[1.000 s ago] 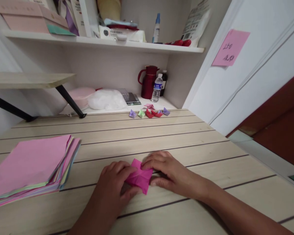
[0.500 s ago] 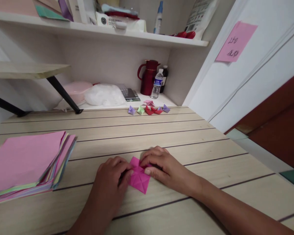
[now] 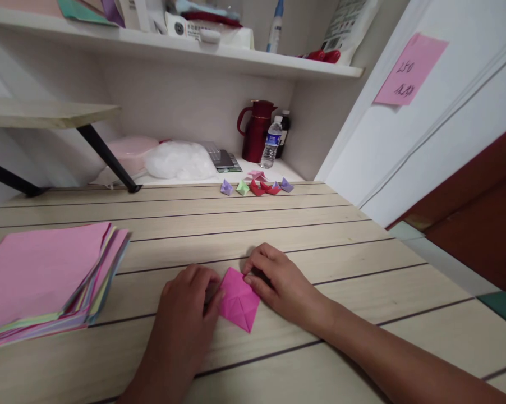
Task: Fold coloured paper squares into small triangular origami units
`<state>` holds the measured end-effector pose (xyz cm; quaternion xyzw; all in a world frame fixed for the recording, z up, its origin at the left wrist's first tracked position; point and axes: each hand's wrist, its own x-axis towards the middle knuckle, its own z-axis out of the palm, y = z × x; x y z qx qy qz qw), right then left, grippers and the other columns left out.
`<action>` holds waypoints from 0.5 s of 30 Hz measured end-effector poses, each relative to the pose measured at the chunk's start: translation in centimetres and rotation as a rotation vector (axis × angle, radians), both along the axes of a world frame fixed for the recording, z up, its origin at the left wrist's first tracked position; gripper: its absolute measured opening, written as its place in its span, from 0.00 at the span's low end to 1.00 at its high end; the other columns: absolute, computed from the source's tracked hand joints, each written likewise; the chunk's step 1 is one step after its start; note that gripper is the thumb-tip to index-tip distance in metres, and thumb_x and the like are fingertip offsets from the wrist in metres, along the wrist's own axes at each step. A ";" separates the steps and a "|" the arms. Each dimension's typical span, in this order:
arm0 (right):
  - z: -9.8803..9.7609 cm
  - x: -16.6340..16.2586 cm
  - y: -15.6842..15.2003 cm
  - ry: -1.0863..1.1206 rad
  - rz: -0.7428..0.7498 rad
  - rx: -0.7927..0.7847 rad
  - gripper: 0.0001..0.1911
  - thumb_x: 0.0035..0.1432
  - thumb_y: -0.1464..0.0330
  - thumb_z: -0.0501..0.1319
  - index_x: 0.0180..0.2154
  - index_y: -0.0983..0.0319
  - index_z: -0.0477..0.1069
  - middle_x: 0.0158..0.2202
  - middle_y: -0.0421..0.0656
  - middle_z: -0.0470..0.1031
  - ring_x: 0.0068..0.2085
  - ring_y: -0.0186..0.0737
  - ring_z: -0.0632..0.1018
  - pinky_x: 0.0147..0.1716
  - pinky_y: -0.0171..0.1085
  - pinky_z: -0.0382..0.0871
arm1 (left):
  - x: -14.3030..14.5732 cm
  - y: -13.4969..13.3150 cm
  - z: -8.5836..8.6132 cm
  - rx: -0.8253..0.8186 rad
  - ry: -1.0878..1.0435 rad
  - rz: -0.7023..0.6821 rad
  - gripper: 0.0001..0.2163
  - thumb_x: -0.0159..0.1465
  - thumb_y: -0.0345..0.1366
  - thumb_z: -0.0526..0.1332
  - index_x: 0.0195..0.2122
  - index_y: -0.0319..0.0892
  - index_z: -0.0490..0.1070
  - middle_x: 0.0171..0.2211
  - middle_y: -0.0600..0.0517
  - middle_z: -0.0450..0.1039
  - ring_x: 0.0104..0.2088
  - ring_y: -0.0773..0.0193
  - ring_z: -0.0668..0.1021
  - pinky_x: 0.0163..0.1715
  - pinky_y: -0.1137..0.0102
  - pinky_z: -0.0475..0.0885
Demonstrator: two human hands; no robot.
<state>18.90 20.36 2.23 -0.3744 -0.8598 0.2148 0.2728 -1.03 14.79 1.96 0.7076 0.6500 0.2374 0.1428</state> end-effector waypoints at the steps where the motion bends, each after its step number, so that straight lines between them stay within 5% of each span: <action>1: -0.1 0.0 0.0 -0.008 -0.001 0.014 0.08 0.59 0.77 0.60 0.39 0.60 0.70 0.39 0.44 0.70 0.41 0.41 0.72 0.42 0.41 0.68 | -0.1 0.0 -0.2 0.010 -0.004 0.016 0.06 0.61 0.31 0.57 0.38 0.45 0.71 0.38 0.50 0.74 0.41 0.54 0.76 0.42 0.57 0.69; 8: -0.7 0.2 -0.1 -0.010 0.008 0.070 0.22 0.59 0.78 0.58 0.53 0.55 0.68 0.47 0.46 0.69 0.47 0.44 0.73 0.47 0.44 0.70 | -0.6 0.2 -0.9 0.065 0.118 -0.053 0.07 0.63 0.33 0.56 0.40 0.47 0.71 0.39 0.49 0.74 0.41 0.53 0.77 0.41 0.56 0.69; 15: -0.8 0.7 0.0 -0.023 0.131 0.157 0.23 0.57 0.82 0.57 0.46 0.53 0.78 0.47 0.45 0.72 0.45 0.43 0.74 0.46 0.45 0.68 | -0.5 -0.4 -0.9 0.216 0.187 -0.115 0.11 0.65 0.30 0.53 0.44 0.46 0.74 0.44 0.46 0.71 0.43 0.54 0.76 0.41 0.56 0.71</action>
